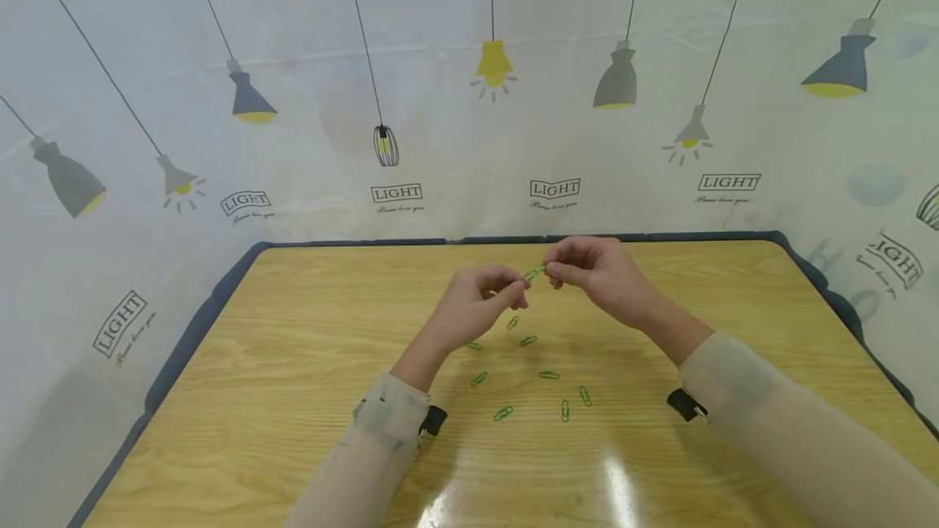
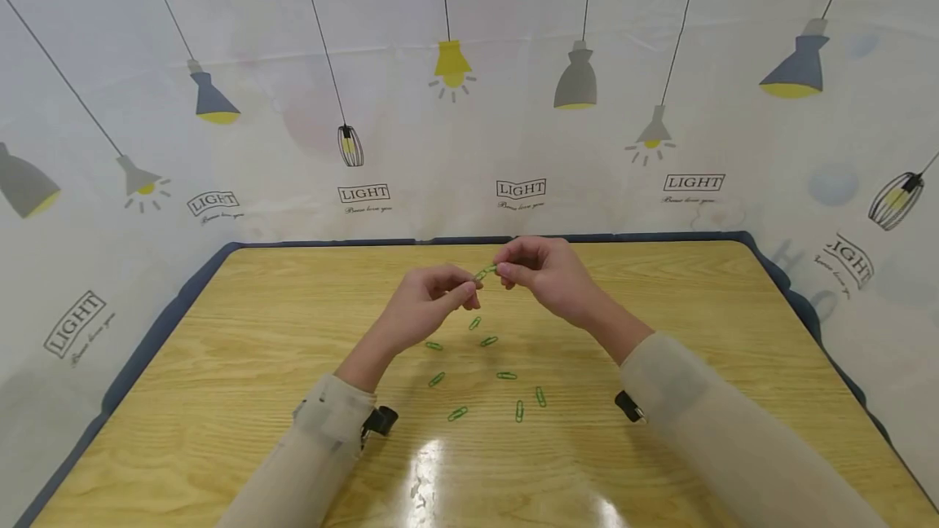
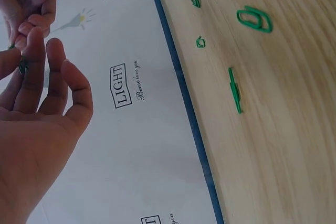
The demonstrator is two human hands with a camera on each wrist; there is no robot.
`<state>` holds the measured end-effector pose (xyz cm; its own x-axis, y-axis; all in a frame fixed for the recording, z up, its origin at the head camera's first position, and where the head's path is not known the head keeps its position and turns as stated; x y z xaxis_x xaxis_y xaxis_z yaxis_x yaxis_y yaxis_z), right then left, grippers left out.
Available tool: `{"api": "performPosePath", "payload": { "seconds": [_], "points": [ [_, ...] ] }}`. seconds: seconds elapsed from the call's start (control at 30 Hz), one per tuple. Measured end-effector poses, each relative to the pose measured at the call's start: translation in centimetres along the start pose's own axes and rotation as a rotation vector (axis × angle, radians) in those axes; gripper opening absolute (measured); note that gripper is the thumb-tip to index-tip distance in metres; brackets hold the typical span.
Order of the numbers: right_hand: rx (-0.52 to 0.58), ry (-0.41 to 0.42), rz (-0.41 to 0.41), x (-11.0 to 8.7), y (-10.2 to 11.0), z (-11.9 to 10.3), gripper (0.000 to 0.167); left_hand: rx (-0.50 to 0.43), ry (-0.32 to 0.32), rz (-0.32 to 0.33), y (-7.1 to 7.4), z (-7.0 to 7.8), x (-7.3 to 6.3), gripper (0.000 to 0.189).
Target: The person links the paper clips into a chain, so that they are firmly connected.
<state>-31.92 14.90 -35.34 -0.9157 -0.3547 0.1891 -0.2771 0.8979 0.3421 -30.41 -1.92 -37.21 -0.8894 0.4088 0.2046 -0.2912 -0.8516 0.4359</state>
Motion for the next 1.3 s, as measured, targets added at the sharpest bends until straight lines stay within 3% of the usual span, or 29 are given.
{"api": "performPosePath", "payload": {
  "seconds": [0.23, 0.57, 0.83, 1.1, 1.3],
  "points": [
    [-0.007, 0.015, 0.016, -0.2, -0.3, -0.8, 0.015, -0.053, 0.02, -0.056, -1.0, 0.1, 0.4, 0.035],
    [-0.047, 0.012, 0.02, -0.4, -0.5, -0.6, 0.013, 0.028, -0.067, 0.061, -0.3, 1.2, 0.7, 0.026],
    [-0.064, -0.001, -0.016, -0.6, -0.6, -0.2, 0.017, 0.123, -0.123, 0.091, 0.0, 1.3, 0.5, 0.023],
    [-0.137, -0.064, -0.076, -2.5, 0.0, 1.9, 0.018, 0.065, -0.108, 0.104, 0.2, 0.7, 0.3, 0.023],
    [-0.258, -0.123, -0.198, -4.8, -0.7, 4.9, 0.02, 0.06, -0.097, 0.101, 0.1, 0.5, 0.2, 0.023]
  ]
}}
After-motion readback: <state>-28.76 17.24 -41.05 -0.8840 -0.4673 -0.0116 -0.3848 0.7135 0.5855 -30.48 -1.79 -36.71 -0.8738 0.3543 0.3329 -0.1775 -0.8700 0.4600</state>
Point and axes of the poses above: each hand's wrist, its own x-axis towards the middle knuckle, its own y-axis out of the back of the hand, z = x × y, the point moved 9 cm from there along x, towards the middle knuckle, and after that the axes turned 2 degrees about z, right-handed, at the moved point
